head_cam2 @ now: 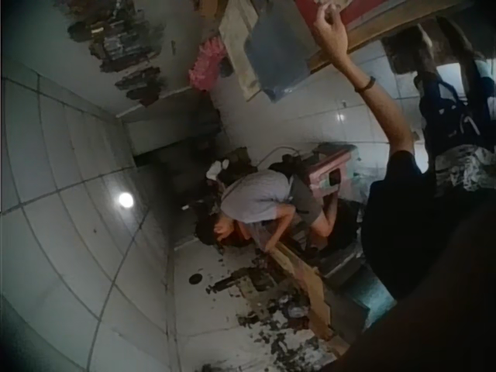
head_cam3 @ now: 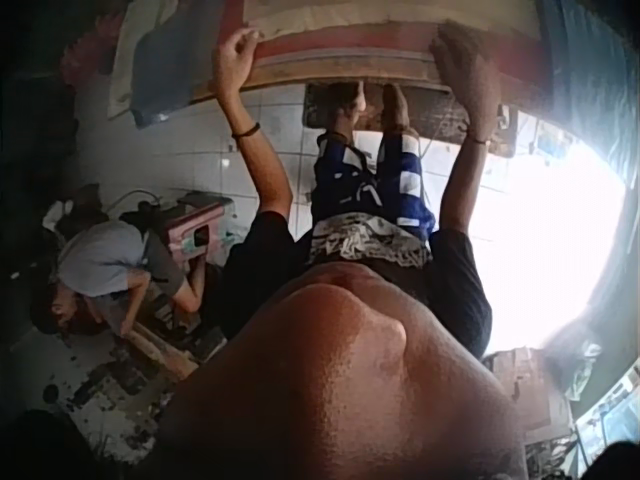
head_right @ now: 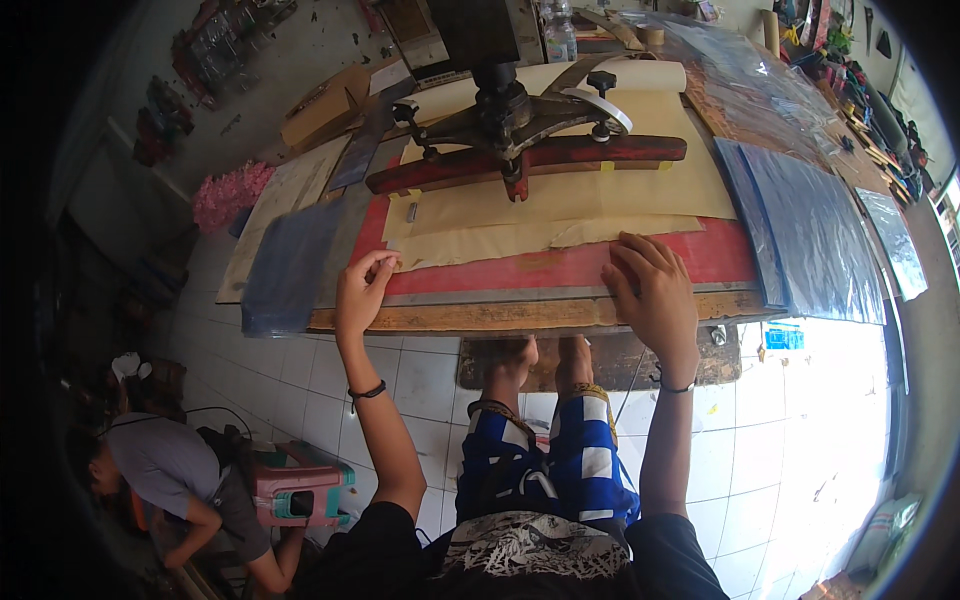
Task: The person separates plastic film by hand, positions it onto the worktable under the press mechanism, and smooths it flat across the surface.
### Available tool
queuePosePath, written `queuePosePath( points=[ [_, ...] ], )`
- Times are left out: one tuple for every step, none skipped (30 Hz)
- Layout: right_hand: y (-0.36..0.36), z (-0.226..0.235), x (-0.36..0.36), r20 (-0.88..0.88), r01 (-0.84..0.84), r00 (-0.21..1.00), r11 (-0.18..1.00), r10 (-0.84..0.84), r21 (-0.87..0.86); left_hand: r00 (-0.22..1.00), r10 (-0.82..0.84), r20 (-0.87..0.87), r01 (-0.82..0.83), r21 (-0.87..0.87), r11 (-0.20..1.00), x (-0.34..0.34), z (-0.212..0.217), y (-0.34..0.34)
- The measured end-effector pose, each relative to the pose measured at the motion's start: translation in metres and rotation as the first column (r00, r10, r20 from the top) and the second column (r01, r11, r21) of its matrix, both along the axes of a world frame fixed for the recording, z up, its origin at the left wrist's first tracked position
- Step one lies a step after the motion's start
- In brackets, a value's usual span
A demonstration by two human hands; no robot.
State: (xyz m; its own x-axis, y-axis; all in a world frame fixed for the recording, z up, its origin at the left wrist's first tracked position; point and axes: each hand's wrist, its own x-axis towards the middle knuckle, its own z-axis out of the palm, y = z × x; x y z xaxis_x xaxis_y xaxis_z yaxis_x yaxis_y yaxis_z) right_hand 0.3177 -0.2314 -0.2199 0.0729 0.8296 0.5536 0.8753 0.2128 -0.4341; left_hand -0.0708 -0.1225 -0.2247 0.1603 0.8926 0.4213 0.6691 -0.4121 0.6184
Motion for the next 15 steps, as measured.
queuePosePath(
  points=[
    [-0.0002, -0.0002, 0.0002, 0.001, -0.003, 1.000, 1.000, 0.003, -0.002, 1.000, 0.001, 0.001, -0.001, 0.001, 1.000, -0.0003, 0.0000, -0.0002],
    [-0.0007, 0.0001, 0.0001, 0.002, -0.004, 1.000, 1.000, 0.004, -0.001, 1.000, 0.000, 0.001, 0.000, -0.004, 1.000, -0.0007, -0.0006, 0.0000],
    [-0.0012, 0.0004, -0.0001, -0.006, -0.002, 1.000, 1.000, 0.002, -0.009, 1.000, 0.000, 0.002, 0.000, -0.010, 1.000, -0.0013, -0.0012, 0.0003],
    [-0.0015, 0.0006, -0.0002, -0.014, 0.001, 1.000, 1.000, -0.001, -0.017, 1.000, 0.000, 0.002, 0.000, -0.009, 1.000, -0.0014, -0.0020, 0.0007],
    [-0.0014, 0.0009, -0.0003, -0.013, 0.000, 1.000, 1.000, 0.000, -0.015, 1.000, -0.005, 0.019, 0.005, -0.001, 1.000, -0.0013, -0.0028, 0.0011],
    [-0.0012, 0.0012, -0.0004, -0.013, 0.000, 1.000, 1.000, 0.000, -0.014, 0.999, -0.010, 0.037, 0.010, 0.007, 1.000, -0.0016, -0.0034, 0.0014],
    [-0.0014, 0.0010, -0.0006, -0.013, 0.001, 1.000, 1.000, -0.001, -0.014, 0.999, -0.011, 0.037, 0.011, 0.007, 1.000, -0.0020, -0.0031, 0.0012],
    [-0.0016, 0.0010, -0.0008, -0.013, 0.002, 1.000, 1.000, -0.002, -0.014, 1.000, -0.007, 0.025, 0.007, 0.005, 1.000, -0.0026, -0.0025, 0.0009],
    [-0.0017, 0.0010, -0.0011, -0.012, 0.004, 1.000, 1.000, -0.004, -0.017, 1.000, -0.003, 0.014, 0.003, 0.004, 1.000, -0.0031, -0.0021, 0.0007],
    [-0.0012, 0.0012, -0.0010, -0.011, 0.005, 1.000, 1.000, -0.005, -0.019, 1.000, -0.003, 0.015, 0.003, 0.006, 1.000, -0.0031, -0.0027, 0.0013],
    [-0.0010, 0.0004, -0.0007, -0.010, 0.005, 1.000, 1.000, -0.005, -0.016, 1.000, -0.009, 0.027, 0.009, 0.007, 1.000, -0.0031, -0.0041, 0.0019],
    [-0.0010, -0.0011, 0.0000, -0.015, 0.000, 1.000, 1.000, 0.000, -0.017, 0.999, -0.014, 0.039, 0.014, 0.008, 1.000, -0.0034, -0.0048, 0.0022],
    [-0.0008, -0.0018, 0.0003, -0.020, -0.003, 1.000, 1.000, 0.003, -0.018, 0.999, -0.016, 0.040, 0.015, 0.010, 1.000, -0.0038, -0.0049, 0.0026],
    [-0.0003, -0.0015, 0.0002, -0.019, -0.001, 1.000, 1.000, 0.001, -0.016, 0.999, -0.016, 0.029, 0.016, 0.009, 1.000, -0.0044, -0.0052, 0.0027],
    [0.0003, -0.0012, -0.0001, -0.017, -0.002, 1.000, 1.000, 0.002, -0.015, 1.000, -0.016, 0.019, 0.016, 0.009, 1.000, -0.0050, -0.0055, 0.0029]
  ],
)
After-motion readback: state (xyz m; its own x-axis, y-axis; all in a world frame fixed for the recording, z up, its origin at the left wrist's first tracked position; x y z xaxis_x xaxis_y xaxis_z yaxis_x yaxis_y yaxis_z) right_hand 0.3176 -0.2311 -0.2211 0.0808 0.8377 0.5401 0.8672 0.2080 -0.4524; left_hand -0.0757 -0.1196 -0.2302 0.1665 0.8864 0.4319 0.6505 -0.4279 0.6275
